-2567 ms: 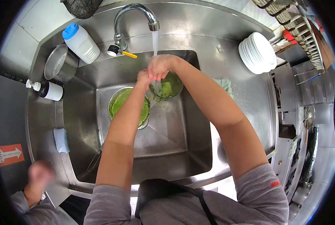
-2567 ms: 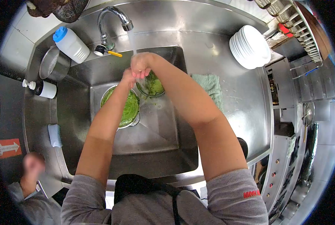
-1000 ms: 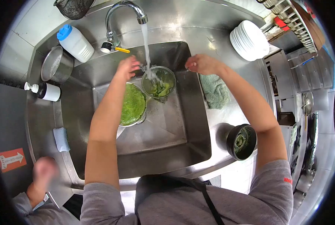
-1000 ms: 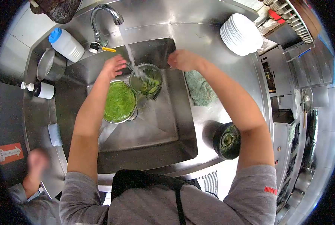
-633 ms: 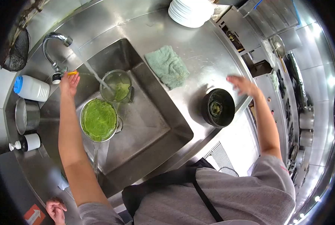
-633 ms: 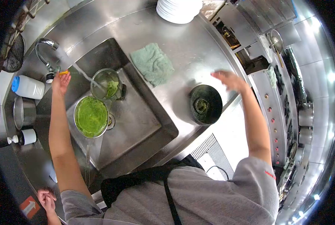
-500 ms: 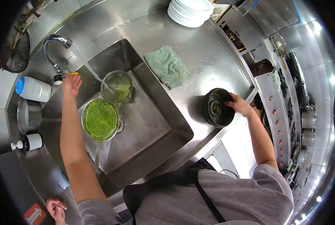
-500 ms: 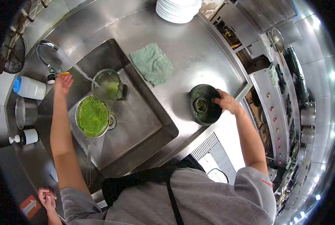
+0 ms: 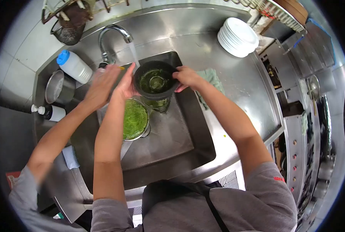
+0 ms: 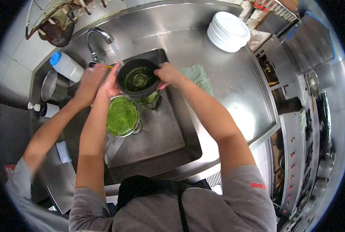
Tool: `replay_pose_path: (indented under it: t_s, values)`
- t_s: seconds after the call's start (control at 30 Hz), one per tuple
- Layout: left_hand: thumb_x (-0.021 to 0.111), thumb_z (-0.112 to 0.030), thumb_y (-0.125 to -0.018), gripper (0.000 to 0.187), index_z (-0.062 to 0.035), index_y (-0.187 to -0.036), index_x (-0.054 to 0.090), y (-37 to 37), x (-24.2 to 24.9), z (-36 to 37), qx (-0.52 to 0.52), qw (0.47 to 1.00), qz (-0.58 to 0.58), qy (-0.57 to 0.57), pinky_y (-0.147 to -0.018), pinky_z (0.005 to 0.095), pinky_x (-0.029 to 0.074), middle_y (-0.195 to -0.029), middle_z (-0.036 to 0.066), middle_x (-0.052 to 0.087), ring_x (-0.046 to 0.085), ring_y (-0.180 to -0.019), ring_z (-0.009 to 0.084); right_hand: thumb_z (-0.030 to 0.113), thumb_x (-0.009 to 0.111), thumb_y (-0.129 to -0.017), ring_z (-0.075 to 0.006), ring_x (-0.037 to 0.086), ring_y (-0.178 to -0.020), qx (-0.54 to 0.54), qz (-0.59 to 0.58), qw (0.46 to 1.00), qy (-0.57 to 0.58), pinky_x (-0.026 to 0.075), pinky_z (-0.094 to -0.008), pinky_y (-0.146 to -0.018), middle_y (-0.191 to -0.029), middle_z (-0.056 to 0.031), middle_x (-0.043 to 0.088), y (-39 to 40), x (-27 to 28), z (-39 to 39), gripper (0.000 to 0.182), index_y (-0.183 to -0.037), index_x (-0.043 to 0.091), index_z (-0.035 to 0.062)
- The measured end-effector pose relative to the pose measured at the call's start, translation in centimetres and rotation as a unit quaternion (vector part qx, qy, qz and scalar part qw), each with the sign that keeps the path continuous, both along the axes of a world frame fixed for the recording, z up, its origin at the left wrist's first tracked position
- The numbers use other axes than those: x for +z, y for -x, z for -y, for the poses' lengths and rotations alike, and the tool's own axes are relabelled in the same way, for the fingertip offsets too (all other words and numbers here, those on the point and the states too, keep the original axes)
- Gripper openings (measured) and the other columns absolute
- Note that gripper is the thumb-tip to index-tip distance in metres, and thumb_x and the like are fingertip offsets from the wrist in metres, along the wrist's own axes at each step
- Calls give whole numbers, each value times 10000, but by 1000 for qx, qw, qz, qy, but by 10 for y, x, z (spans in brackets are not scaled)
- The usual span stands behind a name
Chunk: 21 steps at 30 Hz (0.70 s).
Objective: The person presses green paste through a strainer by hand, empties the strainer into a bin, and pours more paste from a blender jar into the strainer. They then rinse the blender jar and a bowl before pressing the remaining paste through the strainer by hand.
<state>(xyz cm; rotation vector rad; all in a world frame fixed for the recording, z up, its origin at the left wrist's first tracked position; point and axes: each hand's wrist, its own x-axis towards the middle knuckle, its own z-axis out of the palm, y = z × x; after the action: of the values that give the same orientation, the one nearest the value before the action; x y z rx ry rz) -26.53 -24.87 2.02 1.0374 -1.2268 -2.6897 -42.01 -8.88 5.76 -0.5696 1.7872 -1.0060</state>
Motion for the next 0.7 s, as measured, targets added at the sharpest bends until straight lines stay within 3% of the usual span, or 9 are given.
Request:
replay_pose_path:
  t_s: [0.03, 0.07, 0.17, 0.2, 0.23, 0.33, 0.4, 0.6, 0.7]
  values:
    - [418, -591, -732, 706, -51, -1183, 360, -5, -9, 6, 24, 998, 51, 26, -885, 518, 258, -1141, 122, 446, 407, -1046, 296, 115, 483, -768, -312, 577, -738, 9, 1, 1000, 6, 513, -315, -491, -928, -180, 506, 12, -23, 13, 360, -1038, 425, -116]
    - [407, -597, -734, 721, -43, -1190, 340, -10, -19, 12, 47, 992, 102, 51, -886, 512, 266, -1155, 127, 441, 418, -1046, 292, 101, 487, -765, -314, 577, -736, 99, -59, 993, 18, 517, -316, -486, -927, -180, 507, 30, -61, 26, 345, -1027, 431, -117]
    - [408, -510, -782, 665, -33, -1227, 278, -29, -73, 38, 91, 983, 146, 64, -863, 501, 300, -1210, 136, 374, 422, -1036, 303, 75, 492, -755, -284, 574, -716, 20, 52, 998, 14, 529, -312, -490, -937, -172, 511, 46, -49, 9, 308, -1000, 456, -107]
    - [410, -465, -803, 633, -32, -1239, 259, -33, -81, 41, 77, 986, 138, 53, -855, 501, 309, -1230, 138, 348, 416, -1042, 305, 100, 477, -761, -271, 576, -687, 78, 26, 996, -16, 529, -303, -495, -1036, -183, 463, 52, -19, -10, 338, -1030, 440, -101]
    - [410, -465, -803, 633, -32, -1239, 259, -33, -85, 40, 81, 986, 137, 50, -855, 501, 309, -1230, 138, 348, 416, -1042, 305, 121, 466, -761, -253, 578, -638, 57, -17, 998, -20, 526, -299, -493, -1007, -182, 485, 71, -26, -29, 356, -1049, 438, -87]
    - [403, -373, -832, 563, -35, -1252, 241, -22, -96, 35, 118, 983, 137, 35, -852, 520, 306, -1253, 137, 316, 385, -1076, 307, 108, 470, -729, -226, 568, -593, -48, -112, 988, -94, 518, -292, -488, -870, -152, 545, 65, 41, -85, 364, -1050, 463, -62]
    - [395, -342, -839, 534, -29, -1247, 249, -8, -106, 31, 127, 973, 183, 57, -854, 540, 300, -1257, 139, 311, 385, -1075, 320, 97, 469, -713, -205, 565, -583, -92, -86, 990, -61, 515, -293, -486, -827, -145, 554, 94, 26, -123, 370, -1045, 469, -65]
    - [451, -299, -817, 536, -63, -1253, 246, 35, -85, 5, 40, 973, 205, 95, -882, 595, 221, -1265, 124, 277, 315, -1120, 362, 117, 460, -718, -176, 559, -589, -131, -143, 980, -49, 503, -286, -489, -771, -127, 570, 100, 26, -161, 333, -995, 508, -62]
    - [445, -313, -819, 528, -60, -1248, 272, 41, -77, -5, 55, 971, 197, 126, -908, 595, 160, -1272, 118, 285, 307, -1127, 347, 130, 455, -726, -175, 564, -605, -127, -121, 984, -19, 505, -282, -516, -779, -123, 575, 100, 13, -161, 310, -960, 521, -62]
